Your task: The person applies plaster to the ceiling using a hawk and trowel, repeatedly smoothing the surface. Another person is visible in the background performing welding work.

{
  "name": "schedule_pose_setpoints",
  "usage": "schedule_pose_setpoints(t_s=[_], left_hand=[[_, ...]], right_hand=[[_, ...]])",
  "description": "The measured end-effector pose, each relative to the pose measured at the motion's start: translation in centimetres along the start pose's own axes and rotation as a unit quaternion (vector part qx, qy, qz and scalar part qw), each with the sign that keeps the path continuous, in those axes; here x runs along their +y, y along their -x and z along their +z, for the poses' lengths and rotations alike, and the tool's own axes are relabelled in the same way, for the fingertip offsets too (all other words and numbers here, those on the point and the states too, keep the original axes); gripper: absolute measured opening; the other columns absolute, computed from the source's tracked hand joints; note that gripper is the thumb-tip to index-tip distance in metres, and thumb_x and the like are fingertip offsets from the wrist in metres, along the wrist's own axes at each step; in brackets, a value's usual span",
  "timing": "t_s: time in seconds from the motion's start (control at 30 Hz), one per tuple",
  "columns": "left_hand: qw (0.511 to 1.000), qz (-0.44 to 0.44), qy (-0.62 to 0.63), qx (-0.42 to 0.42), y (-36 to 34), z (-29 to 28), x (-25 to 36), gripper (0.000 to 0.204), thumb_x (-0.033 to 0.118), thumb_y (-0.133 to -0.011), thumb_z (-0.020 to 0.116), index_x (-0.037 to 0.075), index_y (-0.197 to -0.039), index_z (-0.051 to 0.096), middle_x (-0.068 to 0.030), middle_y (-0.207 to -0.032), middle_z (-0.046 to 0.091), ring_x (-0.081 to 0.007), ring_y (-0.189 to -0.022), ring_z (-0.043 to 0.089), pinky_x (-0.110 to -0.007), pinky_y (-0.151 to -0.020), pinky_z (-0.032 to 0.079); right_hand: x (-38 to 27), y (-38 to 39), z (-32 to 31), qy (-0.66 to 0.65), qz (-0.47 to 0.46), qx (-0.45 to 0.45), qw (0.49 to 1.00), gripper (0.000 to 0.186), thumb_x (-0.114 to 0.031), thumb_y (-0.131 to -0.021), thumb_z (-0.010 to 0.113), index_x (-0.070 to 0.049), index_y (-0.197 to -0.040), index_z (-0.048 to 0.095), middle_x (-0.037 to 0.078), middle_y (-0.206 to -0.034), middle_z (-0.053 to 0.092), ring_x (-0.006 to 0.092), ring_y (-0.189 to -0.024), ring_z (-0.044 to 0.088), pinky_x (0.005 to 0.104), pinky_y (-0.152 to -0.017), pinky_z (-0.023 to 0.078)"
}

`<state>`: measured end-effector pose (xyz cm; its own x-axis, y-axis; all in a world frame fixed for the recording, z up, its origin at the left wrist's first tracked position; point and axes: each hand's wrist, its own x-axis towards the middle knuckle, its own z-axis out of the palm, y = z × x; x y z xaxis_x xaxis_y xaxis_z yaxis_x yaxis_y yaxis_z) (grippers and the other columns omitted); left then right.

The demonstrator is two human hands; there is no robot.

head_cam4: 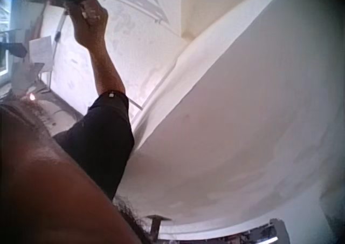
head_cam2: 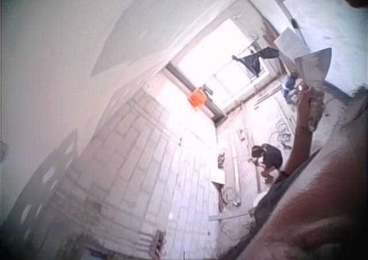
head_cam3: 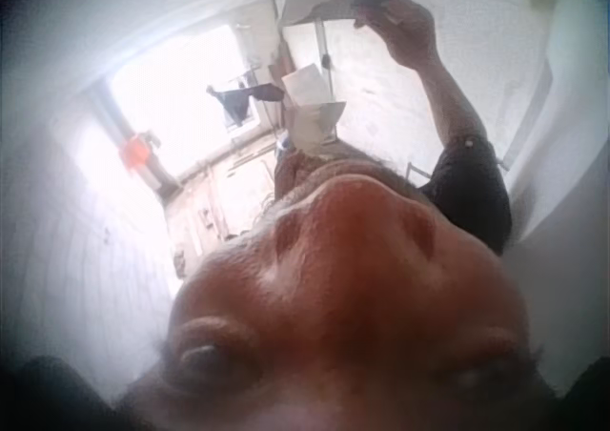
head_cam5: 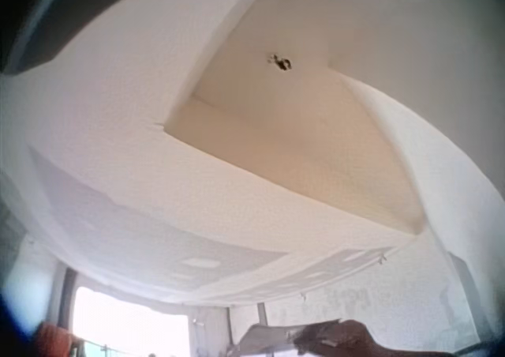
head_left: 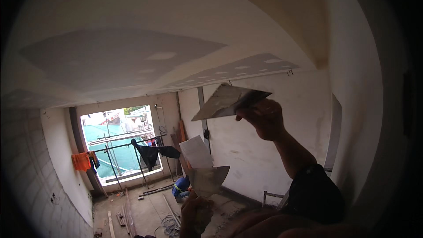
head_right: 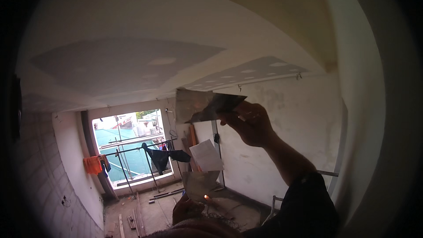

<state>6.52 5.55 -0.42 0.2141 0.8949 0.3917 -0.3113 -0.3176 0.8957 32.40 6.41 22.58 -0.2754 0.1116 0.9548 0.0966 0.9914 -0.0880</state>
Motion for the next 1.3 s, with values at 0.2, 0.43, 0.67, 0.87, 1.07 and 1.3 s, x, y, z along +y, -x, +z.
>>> schedule_pose_setpoints(t_s=[0.2,0.43,0.67,0.87,1.07,1.3], left_hand=[[0.903,-0.05,0.418,-0.081,-1.5,0.7,1.3,0.05,0.011,-0.095,0.045,0.005,-0.144,0.035,-0.0176,-0.104,0.06,-0.0168,-0.058,0.058,-0.025,-0.035,0.049],[0.939,-0.009,0.329,-0.099,-2.6,0.7,2.7,0.056,0.006,-0.09,0.045,0.002,-0.145,0.033,-0.0232,-0.111,0.059,-0.019,-0.056,0.059,-0.027,-0.035,0.05],[0.928,0.063,0.362,-0.052,-1.3,1.3,6.3,0.065,0.001,-0.085,0.045,0.0,-0.148,0.029,-0.0276,-0.115,0.057,-0.0223,-0.057,0.06,-0.028,-0.036,0.051],[0.942,0.03,0.334,0.009,0.0,1.5,6.4,0.065,0.0,-0.085,0.047,0.009,-0.148,0.034,-0.0217,-0.115,0.057,-0.0204,-0.064,0.06,-0.023,-0.037,0.045],[0.945,0.002,0.316,-0.078,-2.0,1.6,4.2,0.066,-0.001,-0.083,0.05,0.011,-0.147,0.037,-0.0134,-0.109,0.058,-0.0136,-0.057,0.053,-0.02,-0.037,0.042],[0.966,0.012,0.256,-0.028,-1.6,1.3,3.7,0.062,0.004,-0.087,0.048,0.012,-0.147,0.036,-0.0149,-0.102,0.061,-0.0134,-0.057,0.054,-0.02,-0.038,0.044]], right_hand=[[7.3,7.7,2.4,-0.051,0.113,-0.095,0.988,0.014,-0.002,-0.095,0.066,0.0,-0.108,0.069,0.012,-0.103,0.072,0.0233,-0.1,0.07,0.036,-0.088,0.058],[6.7,6.9,1.5,0.116,-0.036,-0.211,0.97,0.026,-0.004,-0.092,0.067,-0.009,-0.117,0.066,0.006,-0.115,0.071,0.0247,-0.105,0.068,0.0371,-0.088,0.057],[5.5,5.1,-4.7,0.36,-0.158,-0.122,0.912,0.026,0.004,-0.086,0.07,-0.009,-0.109,0.068,0.004,-0.109,0.073,0.0222,-0.098,0.069,0.0363,-0.082,0.051],[-2.4,-3.4,-11.4,0.36,-0.252,0.224,0.87,0.012,-0.001,-0.093,0.065,0.002,-0.105,0.064,0.009,-0.092,0.064,0.017,-0.078,0.061,0.0273,-0.074,0.05],[-9.2,-16.9,-13.4,0.453,-0.353,0.261,0.776,0.014,-0.009,-0.095,0.066,-0.006,-0.109,0.066,0.008,-0.1,0.071,0.0175,-0.091,0.068,0.0295,-0.082,0.053],[-11.3,-24.2,-12.3,0.526,-0.337,0.22,0.749,0.018,-0.008,-0.098,0.056,-0.003,-0.114,0.064,0.019,-0.094,0.071,0.0351,-0.084,0.069,0.0442,-0.073,0.054]])
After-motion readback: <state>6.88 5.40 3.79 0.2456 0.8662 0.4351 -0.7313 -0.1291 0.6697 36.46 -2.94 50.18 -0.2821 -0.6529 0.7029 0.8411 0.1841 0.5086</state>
